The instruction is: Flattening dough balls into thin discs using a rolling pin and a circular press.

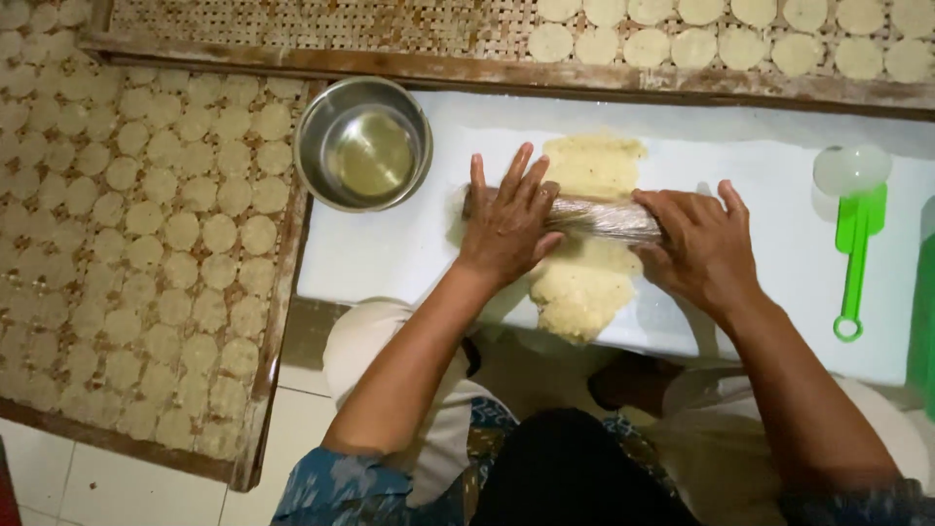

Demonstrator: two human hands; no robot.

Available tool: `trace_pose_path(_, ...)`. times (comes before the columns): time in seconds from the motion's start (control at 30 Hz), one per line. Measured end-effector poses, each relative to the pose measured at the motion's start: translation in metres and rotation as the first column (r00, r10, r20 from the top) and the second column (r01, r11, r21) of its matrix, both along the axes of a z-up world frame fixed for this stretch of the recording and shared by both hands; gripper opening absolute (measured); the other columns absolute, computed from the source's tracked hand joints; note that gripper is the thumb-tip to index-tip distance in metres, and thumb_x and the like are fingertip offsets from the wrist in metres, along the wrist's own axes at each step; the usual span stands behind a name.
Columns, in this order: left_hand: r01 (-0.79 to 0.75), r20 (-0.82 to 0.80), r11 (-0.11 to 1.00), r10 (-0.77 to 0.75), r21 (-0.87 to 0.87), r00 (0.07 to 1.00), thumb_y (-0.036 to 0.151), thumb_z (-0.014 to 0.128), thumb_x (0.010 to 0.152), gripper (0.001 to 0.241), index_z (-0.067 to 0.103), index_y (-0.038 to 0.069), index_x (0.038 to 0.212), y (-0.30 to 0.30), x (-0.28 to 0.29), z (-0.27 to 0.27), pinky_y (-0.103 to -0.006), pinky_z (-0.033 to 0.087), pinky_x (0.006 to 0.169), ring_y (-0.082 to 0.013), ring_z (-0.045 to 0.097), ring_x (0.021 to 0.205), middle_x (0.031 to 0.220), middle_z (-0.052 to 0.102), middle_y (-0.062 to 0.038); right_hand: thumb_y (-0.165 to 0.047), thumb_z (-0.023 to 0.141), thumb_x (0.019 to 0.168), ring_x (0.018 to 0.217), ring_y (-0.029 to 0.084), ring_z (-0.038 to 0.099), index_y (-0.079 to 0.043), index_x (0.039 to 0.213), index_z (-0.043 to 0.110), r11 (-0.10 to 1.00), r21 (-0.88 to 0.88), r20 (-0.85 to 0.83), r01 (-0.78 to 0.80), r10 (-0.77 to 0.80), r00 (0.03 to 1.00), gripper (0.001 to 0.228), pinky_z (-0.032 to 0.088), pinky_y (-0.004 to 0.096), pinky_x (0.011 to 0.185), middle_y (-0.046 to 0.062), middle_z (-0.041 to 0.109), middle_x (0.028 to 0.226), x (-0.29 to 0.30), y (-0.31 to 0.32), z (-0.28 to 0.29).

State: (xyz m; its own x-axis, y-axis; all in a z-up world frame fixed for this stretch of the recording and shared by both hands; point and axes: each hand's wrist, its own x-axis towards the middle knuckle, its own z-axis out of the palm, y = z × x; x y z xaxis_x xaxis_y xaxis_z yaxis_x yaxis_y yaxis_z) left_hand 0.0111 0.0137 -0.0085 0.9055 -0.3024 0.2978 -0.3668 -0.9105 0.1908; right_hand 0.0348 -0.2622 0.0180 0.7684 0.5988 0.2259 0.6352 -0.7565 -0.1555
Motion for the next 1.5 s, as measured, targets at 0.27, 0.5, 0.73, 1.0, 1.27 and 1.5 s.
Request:
trace_pose_path(0.27, -0.107, -0.186, 0.956, 0.162, 0.275, 0.969, 0.077, 0.033, 0.103, 0.088, 0.017, 0.018, 0.166, -0.008, 0.039, -0.008, -0.0775, 0.003, 0.118, -0.0273, 0.000, 0.157, 0.171, 0.005, -0.007, -0.072, 0.020, 0.110, 0.161, 0.036, 0.010, -0.012, 0.162, 0.043, 0.989, 0.078, -0.185, 0.127, -0.110, 0.976, 0.082, -0.013, 0.072, 0.115, 0.017, 0.030, 0.174, 0.039, 0.012, -0.029)
trace_pose_path(0.5, -0.103, -0.459, 0.962, 0.213, 0.254, 0.863, 0.073, 0.020, 0.103, 0.077, 0.005, 0.031, 0.166, -0.012, 0.081, 0.030, -0.0773, -0.015, 0.109, -0.0308, -0.004, 0.161, 0.173, -0.004, -0.007, -0.079, 0.008, 0.093, 0.156, 0.027, -0.008, -0.034, 0.175, 0.031, 0.941, -0.134, -0.371, 0.311, -0.339, 0.865, 0.096, -0.019, 0.069, 0.111, -0.006, -0.003, 0.170, 0.080, 0.031, -0.006)
trace_pose_path(0.73, -0.180, -0.428, 0.963, 0.251, 0.199, 0.868, 0.072, 0.020, 0.102, 0.071, 0.014, 0.038, 0.165, -0.013, 0.104, 0.030, -0.0745, -0.021, 0.105, -0.0308, -0.004, 0.158, 0.173, 0.002, -0.008, -0.072, 0.022, 0.107, 0.152, 0.027, -0.017, -0.015, 0.186, 0.038, 0.949, -0.102, -0.456, 0.297, -0.310, 0.834, 0.099, -0.019, 0.071, 0.113, 0.004, -0.007, 0.175, 0.104, 0.031, -0.003)
trace_pose_path(1.0, -0.171, -0.489, 0.938, 0.306, 0.300, 0.817, 0.072, 0.021, 0.107, 0.069, 0.007, 0.039, 0.167, -0.011, 0.120, 0.035, -0.0771, -0.016, 0.109, -0.0316, -0.009, 0.158, 0.174, -0.003, -0.008, -0.036, 0.053, 0.127, 0.148, 0.044, -0.008, 0.005, 0.184, 0.052, 0.980, -0.030, -0.281, 0.197, -0.197, 0.939, 0.070, -0.003, 0.079, 0.114, 0.023, 0.002, 0.169, 0.117, 0.031, -0.003)
trace_pose_path(1.27, -0.229, -0.402, 0.940, 0.318, 0.254, 0.859, 0.070, 0.029, 0.109, 0.065, 0.020, 0.037, 0.164, -0.009, 0.129, 0.023, -0.0779, -0.013, 0.109, -0.0346, 0.000, 0.153, 0.168, 0.007, -0.009, -0.029, 0.052, 0.127, 0.133, 0.057, 0.029, 0.000, 0.169, 0.049, 1.000, 0.009, -0.016, 0.021, -0.020, 1.000, 0.052, 0.029, 0.074, 0.098, 0.029, 0.028, 0.158, 0.127, 0.035, 0.005)
trace_pose_path(1.5, -0.220, -0.443, 0.936, 0.327, 0.277, 0.835, 0.071, 0.024, 0.107, 0.071, 0.020, 0.034, 0.167, -0.009, 0.141, 0.021, -0.0783, -0.010, 0.111, -0.0296, -0.004, 0.149, 0.167, 0.005, -0.004, -0.014, 0.068, 0.124, 0.120, 0.057, 0.040, 0.002, 0.168, 0.054, 1.000, -0.016, 0.056, 0.014, -0.013, 0.998, 0.049, 0.034, 0.066, 0.095, 0.033, 0.041, 0.155, 0.136, 0.032, -0.005)
